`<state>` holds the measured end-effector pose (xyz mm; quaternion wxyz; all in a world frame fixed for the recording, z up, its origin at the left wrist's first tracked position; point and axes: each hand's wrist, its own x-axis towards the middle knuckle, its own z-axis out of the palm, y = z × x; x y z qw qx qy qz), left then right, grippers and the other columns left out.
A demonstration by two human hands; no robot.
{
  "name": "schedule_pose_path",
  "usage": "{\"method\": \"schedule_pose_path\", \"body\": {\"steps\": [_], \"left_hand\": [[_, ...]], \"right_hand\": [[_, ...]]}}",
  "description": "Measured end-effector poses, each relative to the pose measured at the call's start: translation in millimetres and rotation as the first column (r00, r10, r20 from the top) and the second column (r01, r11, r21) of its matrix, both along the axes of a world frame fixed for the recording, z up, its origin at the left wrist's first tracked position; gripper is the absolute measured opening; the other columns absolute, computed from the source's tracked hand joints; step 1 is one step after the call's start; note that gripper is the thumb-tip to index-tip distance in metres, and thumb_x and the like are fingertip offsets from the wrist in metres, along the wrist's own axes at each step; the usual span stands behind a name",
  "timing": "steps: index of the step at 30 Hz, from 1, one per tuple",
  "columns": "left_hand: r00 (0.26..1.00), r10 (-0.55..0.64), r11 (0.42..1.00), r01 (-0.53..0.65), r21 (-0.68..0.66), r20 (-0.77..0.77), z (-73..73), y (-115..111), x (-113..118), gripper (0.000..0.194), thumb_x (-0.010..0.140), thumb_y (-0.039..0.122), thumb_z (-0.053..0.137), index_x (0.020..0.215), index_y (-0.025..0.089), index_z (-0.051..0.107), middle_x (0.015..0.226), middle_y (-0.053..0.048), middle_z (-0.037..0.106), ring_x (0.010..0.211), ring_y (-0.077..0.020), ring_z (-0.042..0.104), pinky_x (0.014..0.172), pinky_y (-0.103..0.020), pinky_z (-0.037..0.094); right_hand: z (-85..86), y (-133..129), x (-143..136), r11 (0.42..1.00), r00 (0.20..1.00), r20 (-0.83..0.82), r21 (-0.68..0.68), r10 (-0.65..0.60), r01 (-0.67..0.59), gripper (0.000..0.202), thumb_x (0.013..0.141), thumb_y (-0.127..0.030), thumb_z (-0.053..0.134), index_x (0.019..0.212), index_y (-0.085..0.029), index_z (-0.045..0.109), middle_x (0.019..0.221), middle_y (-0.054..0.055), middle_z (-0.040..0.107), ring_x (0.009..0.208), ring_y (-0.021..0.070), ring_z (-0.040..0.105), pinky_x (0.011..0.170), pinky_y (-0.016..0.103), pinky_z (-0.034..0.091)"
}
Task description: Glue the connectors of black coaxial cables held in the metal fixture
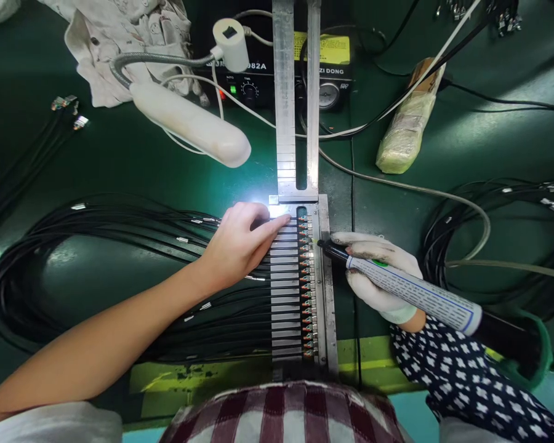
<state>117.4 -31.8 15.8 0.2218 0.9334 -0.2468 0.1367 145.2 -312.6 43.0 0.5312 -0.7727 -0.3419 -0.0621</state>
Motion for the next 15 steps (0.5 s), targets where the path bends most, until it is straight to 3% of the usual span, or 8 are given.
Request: {"method": "schedule_pose_path", "body": {"steps": [6, 15], "left_hand": [[1.0, 0.002, 1.0, -0.002, 0.001, 0.013, 0.0, -0.9, 0.4, 0.034, 0.099, 0.018, 0.053, 0.132, 0.021, 0.061, 0.099, -0.01, 0.06, 0.089, -0.0213, 0.052, 0.075, -0.035, 0.043], [1.0, 0.004, 1.0, -0.004, 0.008, 0.007, -0.6, -0.3, -0.1, 0.035, 0.099, 0.019, 0.052, 0.133, 0.022, 0.06, 0.1, -0.01, 0.059, 0.091, -0.0218, 0.052, 0.077, -0.036, 0.043]], "right_hand": [[9.3, -4.9, -12.8, 1.0, 1.0, -0.004, -0.019, 0.007, -0.007, 0.02, 0.087, -0.022, 0.074, 0.105, -0.02, 0.067, 0.112, 0.011, 0.075, 0.098, 0.0263, 0.075, 0.084, 0.037, 0.064], [4.1, -2.0, -10.1, 0.997, 1.0, 0.005, -0.079, 0.019, -0.018, 0.019, 0.086, -0.021, 0.074, 0.104, -0.021, 0.066, 0.111, 0.009, 0.075, 0.097, 0.0262, 0.075, 0.083, 0.037, 0.064]]}}
